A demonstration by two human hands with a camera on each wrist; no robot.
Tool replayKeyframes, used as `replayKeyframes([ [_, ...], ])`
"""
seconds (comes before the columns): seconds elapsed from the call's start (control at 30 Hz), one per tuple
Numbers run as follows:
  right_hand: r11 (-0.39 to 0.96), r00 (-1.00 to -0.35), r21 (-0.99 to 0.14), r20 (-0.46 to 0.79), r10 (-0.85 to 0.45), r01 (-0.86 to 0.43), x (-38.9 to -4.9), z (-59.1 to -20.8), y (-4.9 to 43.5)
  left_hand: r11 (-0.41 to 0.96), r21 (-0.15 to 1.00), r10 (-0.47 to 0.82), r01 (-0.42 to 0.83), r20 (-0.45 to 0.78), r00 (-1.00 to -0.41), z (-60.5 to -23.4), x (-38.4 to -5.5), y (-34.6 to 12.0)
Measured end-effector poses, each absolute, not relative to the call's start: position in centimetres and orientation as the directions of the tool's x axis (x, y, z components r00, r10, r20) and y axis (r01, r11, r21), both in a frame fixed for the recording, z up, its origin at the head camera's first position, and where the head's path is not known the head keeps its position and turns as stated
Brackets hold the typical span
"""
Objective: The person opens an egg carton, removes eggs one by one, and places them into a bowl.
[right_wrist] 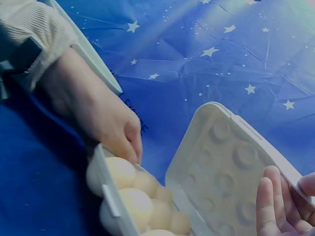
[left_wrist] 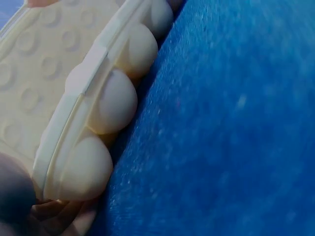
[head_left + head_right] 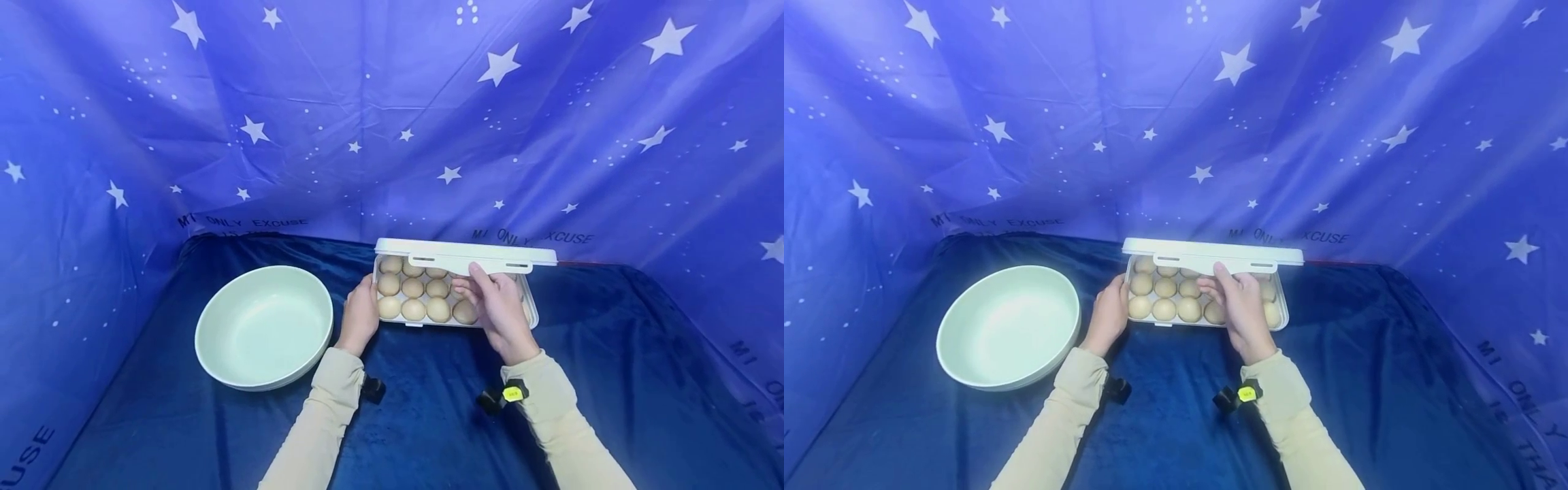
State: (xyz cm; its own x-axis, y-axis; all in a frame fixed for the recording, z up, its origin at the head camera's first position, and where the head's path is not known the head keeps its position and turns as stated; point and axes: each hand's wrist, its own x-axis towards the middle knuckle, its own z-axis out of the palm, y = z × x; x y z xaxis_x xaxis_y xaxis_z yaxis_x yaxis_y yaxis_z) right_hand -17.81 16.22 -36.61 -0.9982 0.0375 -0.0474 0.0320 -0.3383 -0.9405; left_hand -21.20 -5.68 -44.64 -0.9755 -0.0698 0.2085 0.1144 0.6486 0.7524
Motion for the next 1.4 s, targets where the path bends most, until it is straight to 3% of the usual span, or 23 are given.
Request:
replayKeyframes([
  [0.23, -0.366, -0.999, -0.929, 0.034, 0.04, -0.046, -20.3, -36.6, 16.8, 0.666, 0.73, -0.057, 0.158, 0.26, -0.964, -44.8, -21.0, -5.6],
  [0.47, -0.358, -0.98, -0.914, 0.198, 0.012, -0.189, -23.3, -37.8, 17.3, 0.648, 0.748, -0.064, 0.142, 0.24, -0.969, -45.0, -21.2, -5.6],
  [0.63, -0.354, -0.968, -0.903, 0.249, 0.034, -0.244, -25.1, -37.6, 17.2, 0.659, 0.74, -0.063, 0.139, 0.238, -0.969, -45.1, -21.4, -5.7],
  [0.83, -0.387, -0.964, -0.884, 0.257, 0.064, -0.261, -27.4, -36.6, 16.9, 0.678, 0.715, -0.049, 0.173, 0.278, -0.959, -44.9, -21.2, -5.8],
  [1.4, -0.442, -0.992, -0.888, 0.116, 0.056, -0.129, -33.0, -34.6, 16.9, 0.664, 0.738, -0.082, 0.121, 0.233, -0.969, -45.1, -21.4, -5.4],
])
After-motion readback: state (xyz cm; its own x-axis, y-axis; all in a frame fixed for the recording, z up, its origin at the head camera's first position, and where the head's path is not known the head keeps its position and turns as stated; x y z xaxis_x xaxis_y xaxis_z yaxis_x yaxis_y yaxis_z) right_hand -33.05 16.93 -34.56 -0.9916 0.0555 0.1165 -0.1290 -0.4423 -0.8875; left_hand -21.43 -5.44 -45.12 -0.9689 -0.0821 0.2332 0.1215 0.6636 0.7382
